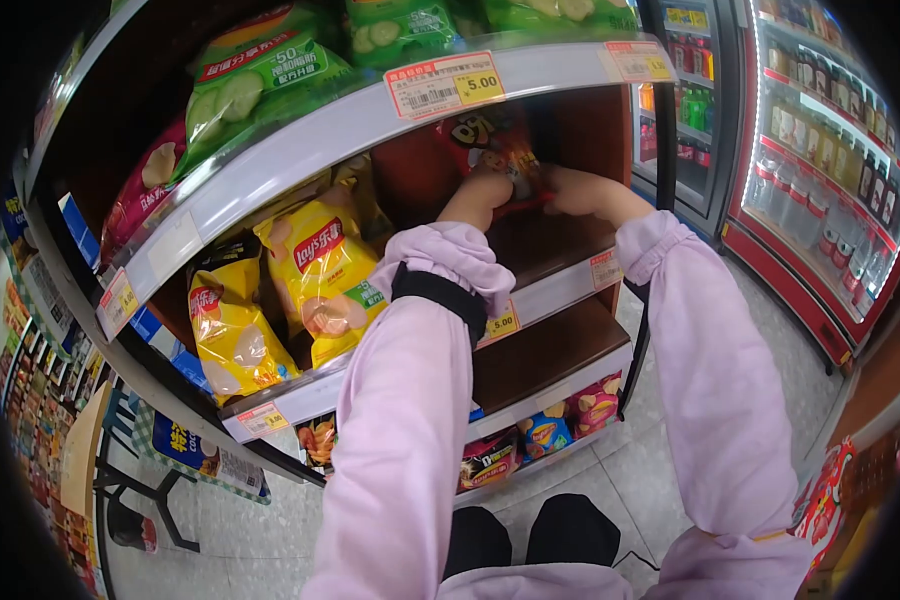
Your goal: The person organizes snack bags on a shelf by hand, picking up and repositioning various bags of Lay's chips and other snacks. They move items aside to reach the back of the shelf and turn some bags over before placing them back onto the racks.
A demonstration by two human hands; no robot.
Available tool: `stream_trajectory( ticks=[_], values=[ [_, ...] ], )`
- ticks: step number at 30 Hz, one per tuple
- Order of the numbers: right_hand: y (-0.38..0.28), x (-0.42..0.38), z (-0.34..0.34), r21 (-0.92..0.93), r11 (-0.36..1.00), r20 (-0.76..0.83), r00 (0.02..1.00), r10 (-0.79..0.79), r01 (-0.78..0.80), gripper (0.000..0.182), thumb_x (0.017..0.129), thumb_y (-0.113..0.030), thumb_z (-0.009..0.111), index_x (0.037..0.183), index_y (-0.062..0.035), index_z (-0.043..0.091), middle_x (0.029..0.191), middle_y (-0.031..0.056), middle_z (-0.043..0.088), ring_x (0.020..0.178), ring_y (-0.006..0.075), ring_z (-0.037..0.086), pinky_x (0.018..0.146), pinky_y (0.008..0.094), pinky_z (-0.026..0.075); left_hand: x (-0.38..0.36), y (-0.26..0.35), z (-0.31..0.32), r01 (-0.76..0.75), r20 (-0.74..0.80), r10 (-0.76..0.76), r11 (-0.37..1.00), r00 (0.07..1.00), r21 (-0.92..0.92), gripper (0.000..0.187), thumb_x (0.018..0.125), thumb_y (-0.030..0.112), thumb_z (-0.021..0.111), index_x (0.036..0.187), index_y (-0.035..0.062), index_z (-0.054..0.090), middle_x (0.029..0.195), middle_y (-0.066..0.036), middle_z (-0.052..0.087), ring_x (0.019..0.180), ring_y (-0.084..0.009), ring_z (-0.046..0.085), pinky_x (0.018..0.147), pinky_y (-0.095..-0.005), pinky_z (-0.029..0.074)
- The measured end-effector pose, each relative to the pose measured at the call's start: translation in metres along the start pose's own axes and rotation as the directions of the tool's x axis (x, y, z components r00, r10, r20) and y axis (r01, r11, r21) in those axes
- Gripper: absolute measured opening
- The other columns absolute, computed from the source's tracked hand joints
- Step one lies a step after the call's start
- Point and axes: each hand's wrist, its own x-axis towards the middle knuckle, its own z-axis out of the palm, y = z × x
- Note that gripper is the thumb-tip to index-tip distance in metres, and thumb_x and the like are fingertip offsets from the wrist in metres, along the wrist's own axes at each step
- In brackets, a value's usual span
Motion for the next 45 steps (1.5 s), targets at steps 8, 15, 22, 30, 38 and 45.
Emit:
stream_trajectory(
  ticks=[8, 15, 22, 30, 38, 45],
  values=[
    [0.021, -0.096, 0.0, 0.242, 0.882, -0.51, 0.826, -0.239, 0.405, 0.045, 0.078, -0.005, 0.057, 0.12, -0.002, 0.04, 0.112, 0.0115, 0.05, 0.1, 0.0176, 0.051, 0.08, 0.0266, 0.044, -0.124, 0.074, 0.006, -0.57, 0.029, 0.575, 0.8, 0.818, 0.187, 0.032, 0.075, 0.002, 0.047, 0.107, -0.004, 0.049, 0.083, -0.008, 0.056, 0.071, -0.0163, 0.053, 0.062, -0.0261, 0.043],
    [0.044, -0.199, 0.048, 0.745, 0.644, -0.122, 0.984, -0.127, 0.176, 0.024, 0.08, -0.007, 0.056, 0.103, -0.0014, 0.054, 0.089, 0.0064, 0.059, 0.082, 0.0095, 0.055, 0.068, 0.0211, 0.045, -0.261, 0.038, 0.025, -0.43, 0.595, 0.322, 0.902, 0.736, 0.044, 0.02, 0.083, 0.01, 0.053, 0.099, -0.0013, 0.056, 0.084, -0.007, 0.061, 0.073, -0.0108, 0.057, 0.064, -0.0249, 0.046],
    [0.161, -0.091, 0.177, 0.345, 0.938, -0.201, 0.978, 0.047, 0.026, 0.039, 0.067, -0.015, 0.066, 0.1, 0.0031, 0.055, 0.092, 0.0152, 0.06, 0.086, 0.0265, 0.058, 0.075, 0.0318, 0.046, -0.206, -0.131, 0.092, 0.085, 0.302, -0.065, 0.995, 0.951, -0.054, 0.048, 0.083, 0.012, 0.052, 0.124, -0.0044, 0.034, 0.109, -0.015, 0.053, 0.093, -0.0181, 0.054, 0.08, -0.0243, 0.042],
    [0.21, 0.002, 0.223, 0.345, 0.939, -0.258, 0.96, 0.109, -0.014, 0.058, 0.06, 0.0, 0.062, 0.115, 0.0024, 0.043, 0.106, 0.0155, 0.054, 0.1, 0.0231, 0.051, 0.084, 0.0315, 0.042, -0.136, -0.195, 0.115, 0.101, -0.092, -0.104, 0.994, 0.99, -0.031, 0.062, 0.063, -0.008, 0.041, 0.124, -0.0026, 0.035, 0.116, -0.017, 0.047, 0.106, -0.0237, 0.045, 0.089, -0.0278, 0.034],
    [0.17, -0.03, 0.199, -0.013, 0.998, -0.297, 0.953, -0.058, 0.057, 0.054, 0.059, -0.031, 0.07, 0.097, 0.0031, 0.052, 0.09, 0.0227, 0.058, 0.088, 0.038, 0.055, 0.077, 0.0392, 0.045, -0.124, -0.205, 0.108, 0.017, 0.033, -0.015, 0.997, 0.999, -0.079, 0.052, 0.069, 0.005, 0.049, 0.12, 0.0039, 0.041, 0.114, -0.017, 0.05, 0.11, -0.0292, 0.045, 0.093, -0.0318, 0.033],
    [0.183, -0.025, 0.204, 0.329, 0.936, -0.232, 0.95, 0.21, -0.127, 0.058, 0.068, -0.038, 0.066, 0.101, 0.0066, 0.051, 0.095, 0.0209, 0.058, 0.09, 0.0294, 0.056, 0.079, 0.0327, 0.042, -0.111, -0.22, 0.103, 0.031, -0.217, 0.015, 0.979, 0.976, 0.204, 0.039, 0.072, 0.018, 0.065, 0.105, 0.0008, 0.053, 0.097, -0.011, 0.059, 0.092, -0.0224, 0.056, 0.079, -0.0305, 0.042]
  ],
)
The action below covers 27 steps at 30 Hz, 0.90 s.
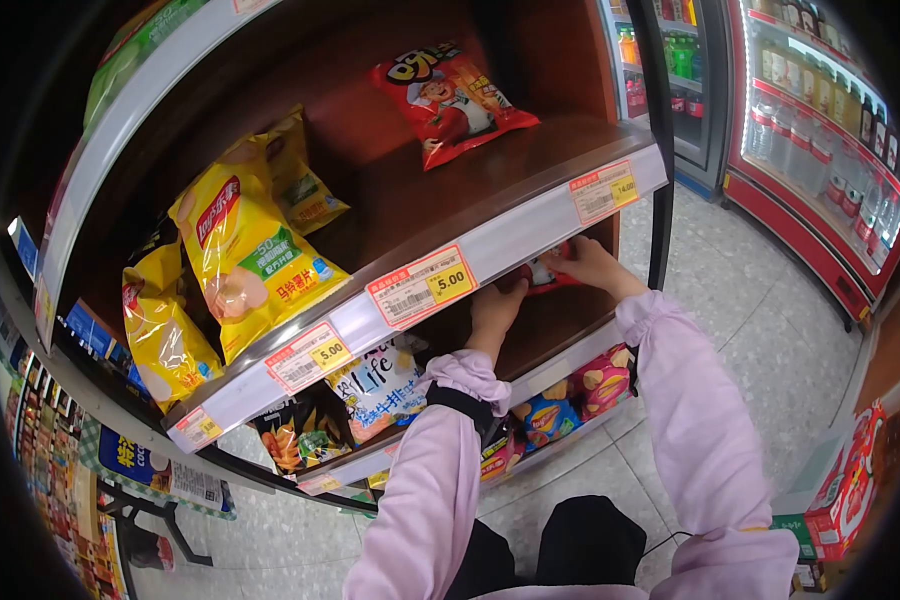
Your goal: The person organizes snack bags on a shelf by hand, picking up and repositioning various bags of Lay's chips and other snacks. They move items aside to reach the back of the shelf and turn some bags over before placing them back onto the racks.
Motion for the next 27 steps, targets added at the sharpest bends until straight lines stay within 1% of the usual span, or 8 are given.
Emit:
stream_trajectory(
  ticks=[2, 4, 9, 11, 15, 19, 21, 27],
  values=[
    [-0.004, -0.004, 0.003, 0.033, 0.994, 0.04, 0.994, 0.1, -0.102, 0.055, 0.071, -0.034, 0.065, 0.104, 0.0082, 0.051, 0.098, 0.0178, 0.058, 0.091, 0.023, 0.056, 0.082, 0.0288, 0.041, 0.001, 0.0, 0.002, 0.015, 0.165, 0.004, 0.994, 0.986, -0.111, 0.054, 0.067, 0.023, 0.065, 0.113, 0.0016, 0.045, 0.107, -0.02, 0.054, 0.103, -0.0335, 0.05, 0.085, -0.0368, 0.04],
    [-0.012, -0.014, 0.003, 0.234, 0.97, 0.085, 0.993, -0.082, 0.061, 0.051, 0.073, -0.033, 0.064, 0.102, 0.008, 0.052, 0.092, 0.0141, 0.059, 0.086, 0.0201, 0.056, 0.078, 0.0282, 0.042, -0.001, -0.003, 0.006, -0.005, 0.144, 0.023, 0.992, 0.989, -0.125, 0.054, 0.067, 0.023, 0.066, 0.112, 0.0003, 0.046, 0.106, -0.02, 0.054, 0.103, -0.0339, 0.05, 0.085, -0.0365, 0.04],
    [-0.017, -0.025, -0.014, 0.156, 0.988, 0.194, 0.981, -0.013, -0.017, 0.056, 0.073, -0.032, 0.067, 0.107, 0.0083, 0.047, 0.09, 0.0109, 0.058, 0.079, 0.0149, 0.054, 0.068, 0.0254, 0.044, -0.014, 0.007, -0.007, -0.029, 0.102, 0.046, 0.986, 0.994, -0.164, 0.053, 0.063, 0.019, 0.07, 0.106, -0.0043, 0.047, 0.101, -0.021, 0.055, 0.097, -0.0309, 0.054, 0.081, -0.0343, 0.042],
    [-0.043, -0.048, -0.037, 0.352, 0.909, 0.259, 0.956, 0.134, -0.223, 0.061, 0.068, -0.03, 0.071, 0.108, 0.0084, 0.045, 0.097, 0.0156, 0.057, 0.083, 0.0191, 0.057, 0.07, 0.0272, 0.045, -0.019, 0.01, -0.016, 0.163, 0.28, -0.078, 0.942, 0.957, -0.294, 0.039, 0.066, 0.006, 0.069, 0.1, -0.0022, 0.053, 0.093, -0.009, 0.057, 0.086, -0.0185, 0.054, 0.076, -0.0275, 0.041],
    [-0.036, -0.071, -0.048, 0.415, 0.903, 0.23, 0.973, 0.013, -0.11, 0.064, 0.07, -0.03, 0.07, 0.111, 0.0087, 0.041, 0.098, 0.0142, 0.055, 0.086, 0.016, 0.056, 0.07, 0.024, 0.047, -0.043, 0.051, -0.04, 0.541, 0.562, -0.228, 0.684, 0.795, -0.489, 0.041, 0.07, 0.0, 0.065, 0.107, -0.0005, 0.049, 0.099, -0.008, 0.055, 0.087, -0.0154, 0.054, 0.072, -0.0248, 0.045],
    [-0.061, -0.104, -0.068, 0.395, 0.91, 0.247, 0.968, 0.031, -0.13, 0.063, 0.073, -0.026, 0.068, 0.116, 0.0084, 0.037, 0.103, 0.0155, 0.053, 0.091, 0.0169, 0.054, 0.074, 0.0238, 0.046, -0.057, 0.056, -0.044, 0.563, 0.595, -0.157, 0.575, 0.788, -0.594, 0.039, 0.07, -0.002, 0.065, 0.106, 0.0002, 0.049, 0.096, -0.008, 0.055, 0.088, -0.014, 0.055, 0.072, -0.0226, 0.047],
    [-0.068, -0.114, -0.074, 0.519, 0.786, 0.34, 0.925, 0.171, -0.336, 0.069, 0.073, -0.028, 0.068, 0.119, 0.0094, 0.032, 0.108, 0.017, 0.051, 0.094, 0.018, 0.054, 0.076, 0.0255, 0.048, -0.061, 0.062, -0.048, 0.637, 0.672, -0.097, 0.441, 0.734, -0.632, 0.043, 0.072, -0.004, 0.062, 0.111, -0.0009, 0.044, 0.104, -0.01, 0.051, 0.093, -0.0177, 0.054, 0.079, -0.028, 0.049],
    [-0.075, -0.135, -0.089, 0.56, 0.68, 0.491, 0.85, 0.189, -0.474, 0.065, 0.073, -0.028, 0.069, 0.119, 0.005, 0.036, 0.102, 0.0108, 0.056, 0.087, 0.0129, 0.057, 0.073, 0.0251, 0.048, -0.073, 0.071, -0.058, 0.674, 0.752, 0.03, 0.422, 0.658, -0.606, 0.057, 0.072, -0.007, 0.06, 0.121, -0.0008, 0.033, 0.113, -0.013, 0.047, 0.102, -0.0243, 0.052, 0.087, -0.0343, 0.046]
  ],
)
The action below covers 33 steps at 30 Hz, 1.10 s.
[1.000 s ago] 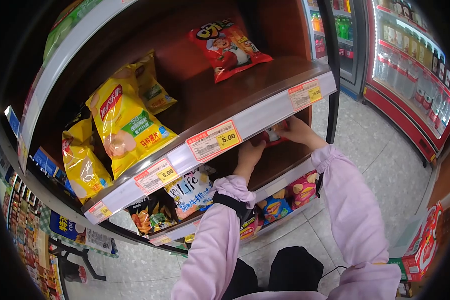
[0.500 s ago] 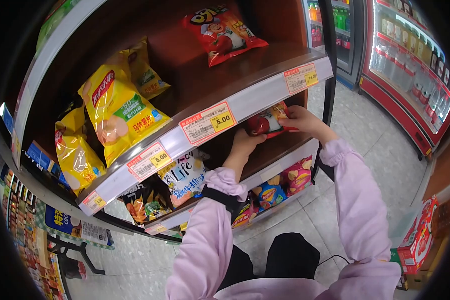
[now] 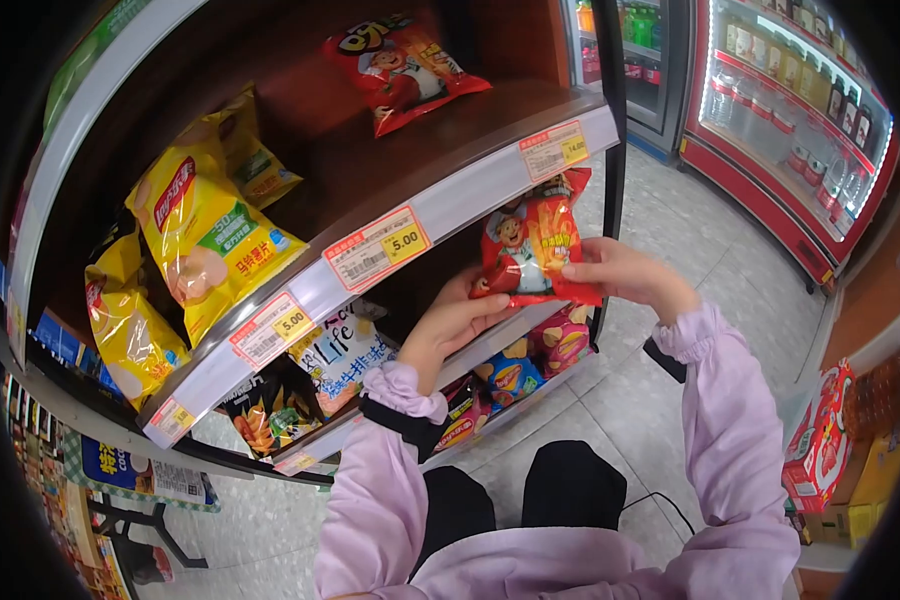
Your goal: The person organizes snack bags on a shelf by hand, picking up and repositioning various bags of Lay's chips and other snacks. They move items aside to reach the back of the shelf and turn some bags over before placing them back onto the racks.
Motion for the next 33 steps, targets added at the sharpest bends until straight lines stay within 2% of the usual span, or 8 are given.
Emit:
stream_trajectory(
  ticks=[3, 14, 20, 23, 28, 30, 32, 33],
  values=[
    [0.008, -0.017, 0.008, -0.042, 0.995, 0.003, 0.996, -0.087, 0.087, 0.064, 0.074, -0.019, 0.068, 0.122, 0.0025, 0.033, 0.101, 0.0115, 0.057, 0.087, 0.015, 0.059, 0.07, 0.0254, 0.049, -0.01, -0.01, 0.001, 0.042, 0.038, -0.042, 0.999, 0.998, 0.006, 0.065, 0.069, -0.008, 0.062, 0.125, 0.001, 0.029, 0.116, -0.012, 0.045, 0.104, -0.0226, 0.05, 0.087, -0.0342, 0.045],
    [0.028, -0.082, 0.015, -0.025, 1.0, 0.041, 0.999, -0.013, 0.014, 0.046, 0.082, -0.015, 0.057, 0.12, 0.0, 0.037, 0.101, 0.0065, 0.058, 0.085, 0.0093, 0.057, 0.067, 0.0235, 0.049, -0.029, -0.049, 0.009, 0.121, 0.205, -0.116, 0.993, 0.972, -0.011, 0.077, 0.067, -0.009, 0.064, 0.13, 0.0021, 0.021, 0.119, -0.007, 0.044, 0.105, -0.0152, 0.048, 0.085, -0.028, 0.043],
    [0.041, -0.128, 0.022, -0.168, 0.966, -0.001, 0.98, -0.201, 0.197, 0.041, 0.082, -0.012, 0.057, 0.118, -0.0009, 0.041, 0.1, 0.0071, 0.057, 0.088, 0.0101, 0.054, 0.073, 0.0243, 0.046, -0.053, -0.066, 0.035, -0.002, 0.227, -0.076, 0.945, 0.971, 0.327, 0.083, 0.066, -0.001, 0.067, 0.132, -0.0011, 0.016, 0.125, -0.01, 0.039, 0.114, -0.0155, 0.039, 0.095, -0.029, 0.034],
    [0.022, -0.168, 0.018, -0.396, 0.908, -0.005, 0.988, -0.152, 0.138, 0.039, 0.081, -0.013, 0.058, 0.115, -0.0004, 0.043, 0.1, 0.0088, 0.057, 0.091, 0.0126, 0.053, 0.077, 0.0266, 0.044, -0.075, -0.064, 0.064, -0.227, 0.316, 0.036, 0.773, 0.948, 0.592, 0.083, 0.069, 0.01, 0.068, 0.131, -0.0044, 0.014, 0.129, -0.018, 0.031, 0.119, -0.0225, 0.033, 0.098, -0.0313, 0.029],
    [-0.037, -0.198, 0.015, -0.757, 0.536, 0.238, 0.922, -0.306, 0.373, 0.04, 0.08, -0.015, 0.06, 0.114, -0.0004, 0.044, 0.104, 0.0132, 0.056, 0.096, 0.0151, 0.052, 0.081, 0.0324, 0.042, -0.104, -0.009, 0.115, -0.433, 0.406, 0.169, 0.504, 0.898, 0.747, 0.08, 0.069, 0.01, 0.066, 0.13, -0.0037, 0.016, 0.13, -0.024, 0.026, 0.123, -0.0342, 0.027, 0.102, -0.0351, 0.021],
    [-0.068, -0.189, 0.026, -0.606, 0.713, 0.086, 0.92, -0.383, 0.354, 0.041, 0.08, -0.017, 0.06, 0.115, -0.0015, 0.045, 0.103, 0.0123, 0.056, 0.094, 0.0156, 0.053, 0.08, 0.0308, 0.043, -0.103, 0.015, 0.128, -0.49, 0.343, 0.362, 0.489, 0.867, 0.722, 0.089, 0.064, 0.0, 0.068, 0.133, 0.0012, 0.012, 0.13, -0.015, 0.028, 0.121, -0.0221, 0.03, 0.099, -0.0337, 0.027],
    [-0.094, -0.155, 0.035, -0.294, 0.793, 0.015, 0.832, -0.554, 0.533, 0.042, 0.081, -0.019, 0.059, 0.115, -0.0009, 0.045, 0.102, 0.0105, 0.056, 0.093, 0.0142, 0.053, 0.078, 0.0275, 0.043, -0.095, 0.048, 0.134, -0.58, 0.335, 0.522, 0.427, 0.785, 0.694, 0.095, 0.063, -0.002, 0.068, 0.134, 0.0017, 0.005, 0.129, -0.015, 0.028, 0.121, -0.0225, 0.031, 0.098, -0.0343, 0.03],
    [-0.113, -0.143, 0.034, -0.357, 0.794, -0.023, 0.845, -0.535, 0.492, 0.044, 0.081, -0.019, 0.059, 0.116, 0.0003, 0.043, 0.103, 0.0098, 0.055, 0.093, 0.0128, 0.052, 0.078, 0.0262, 0.043, -0.09, 0.065, 0.136, -0.589, 0.297, 0.557, 0.47, 0.776, 0.657, 0.094, 0.066, 0.003, 0.067, 0.133, -0.0004, 0.003, 0.127, -0.019, 0.031, 0.118, -0.0249, 0.035, 0.096, -0.0336, 0.032]
  ],
)
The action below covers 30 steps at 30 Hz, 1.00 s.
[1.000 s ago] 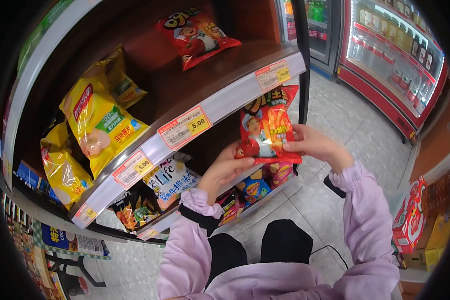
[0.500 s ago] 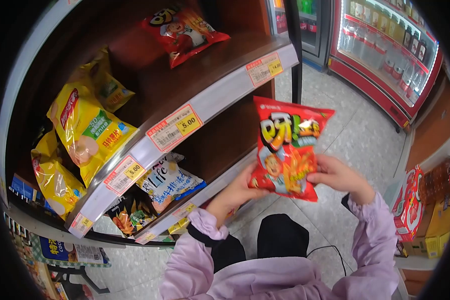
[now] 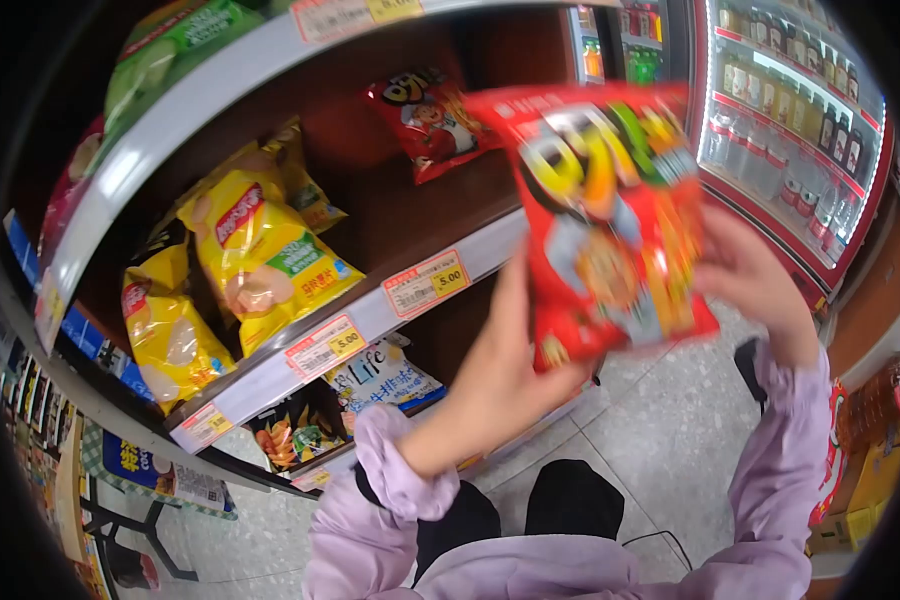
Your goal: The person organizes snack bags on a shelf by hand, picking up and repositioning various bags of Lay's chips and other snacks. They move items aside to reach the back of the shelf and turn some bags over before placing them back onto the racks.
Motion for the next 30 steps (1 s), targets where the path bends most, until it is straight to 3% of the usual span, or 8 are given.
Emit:
stream_trajectory(
  ticks=[3, 9, 12, 14, 17, 20, 23, 30],
  values=[
    [-0.008, 0.066, -0.002, -0.066, 0.998, -0.104, 0.994, -0.02, 0.013, 0.051, 0.081, -0.022, 0.059, 0.12, 0.0029, 0.037, 0.107, 0.0091, 0.053, 0.095, 0.0105, 0.05, 0.078, 0.0244, 0.043, 0.038, -0.002, -0.032, -0.061, -0.145, 0.091, 0.978, 0.985, 0.197, 0.094, 0.069, 0.013, 0.067, 0.132, -0.0034, -0.001, 0.121, -0.023, 0.04, 0.112, -0.0275, 0.043, 0.092, -0.0315, 0.035],
    [-0.016, 0.144, 0.018, -0.144, 0.987, 0.038, 0.996, 0.081, -0.074, 0.064, 0.077, -0.027, 0.063, 0.124, 0.0043, 0.033, 0.116, 0.0099, 0.047, 0.101, 0.0134, 0.049, 0.082, 0.0238, 0.041, 0.09, -0.005, -0.081, -0.035, -0.202, 0.116, 0.93, 0.972, 0.366, 0.09, 0.068, 0.017, 0.065, 0.128, -0.0104, 0.003, 0.116, -0.026, 0.044, 0.108, -0.0312, 0.047, 0.089, -0.0312, 0.038],
    [0.011, 0.188, 0.012, -0.188, 0.982, 0.058, 0.998, 0.024, -0.013, 0.065, 0.072, -0.024, 0.068, 0.121, 0.004, 0.036, 0.11, 0.0108, 0.051, 0.098, 0.0134, 0.05, 0.081, 0.0235, 0.041, 0.111, -0.006, -0.096, 0.142, -0.238, 0.003, 0.796, 0.971, 0.589, 0.088, 0.066, 0.019, 0.065, 0.126, -0.0137, 0.008, 0.107, -0.026, 0.051, 0.1, -0.0345, 0.053, 0.084, -0.0337, 0.043],
    [0.023, 0.209, 0.013, -0.227, 0.973, 0.095, 0.995, -0.019, 0.04, 0.064, 0.068, -0.021, 0.072, 0.117, 0.004, 0.04, 0.1, 0.0107, 0.055, 0.092, 0.0143, 0.052, 0.079, 0.0243, 0.042, 0.125, -0.007, -0.104, 0.361, -0.273, -0.238, 0.535, 0.932, 0.764, 0.079, 0.066, 0.018, 0.063, 0.122, -0.0158, 0.018, 0.102, -0.026, 0.055, 0.095, -0.0348, 0.055, 0.079, -0.0347, 0.046],
    [0.035, 0.224, 0.019, -0.504, 0.863, 0.073, 0.997, 0.004, 0.033, 0.073, 0.057, -0.036, 0.077, 0.11, 0.0051, 0.049, 0.101, 0.0159, 0.056, 0.093, 0.0233, 0.053, 0.081, 0.0292, 0.041, 0.137, -0.005, -0.101, 0.441, -0.321, -0.416, 0.232, 0.851, 0.867, 0.066, 0.068, 0.015, 0.061, 0.117, -0.0142, 0.029, 0.104, -0.025, 0.054, 0.095, -0.0321, 0.056, 0.079, -0.0349, 0.046],
    [0.048, 0.23, 0.022, -0.568, 0.823, -0.006, 0.999, -0.039, 0.029, 0.071, 0.055, -0.038, 0.078, 0.105, 0.0048, 0.052, 0.1, 0.0198, 0.056, 0.095, 0.0285, 0.053, 0.081, 0.032, 0.042, 0.142, -0.008, -0.104, 0.381, -0.3, -0.407, 0.135, 0.863, 0.915, 0.062, 0.069, 0.012, 0.06, 0.117, -0.0146, 0.031, 0.104, -0.024, 0.055, 0.095, -0.0315, 0.057, 0.078, -0.0356, 0.047],
    [0.053, 0.238, 0.022, -0.776, 0.63, -0.108, 0.989, -0.098, -0.023, 0.071, 0.053, -0.041, 0.078, 0.102, 0.0042, 0.053, 0.101, 0.0219, 0.056, 0.097, 0.0317, 0.053, 0.08, 0.0335, 0.043, 0.149, -0.021, -0.099, 0.393, -0.303, -0.373, 0.192, 0.877, 0.899, 0.068, 0.069, 0.013, 0.061, 0.119, -0.017, 0.026, 0.104, -0.024, 0.055, 0.097, -0.0315, 0.056, 0.078, -0.0359, 0.047],
    [0.058, 0.233, 0.022, -0.708, 0.706, -0.158, 0.978, -0.139, -0.014, 0.072, 0.058, -0.036, 0.076, 0.105, 0.0091, 0.045, 0.1, 0.0265, 0.054, 0.093, 0.0347, 0.055, 0.079, 0.0338, 0.043, 0.155, -0.034, -0.093, 0.468, -0.381, -0.299, 0.32, 0.875, 0.824, 0.064, 0.068, 0.006, 0.06, 0.119, -0.0179, 0.028, 0.108, -0.029, 0.049, 0.098, -0.0325, 0.055, 0.078, -0.0332, 0.048]
  ],
)
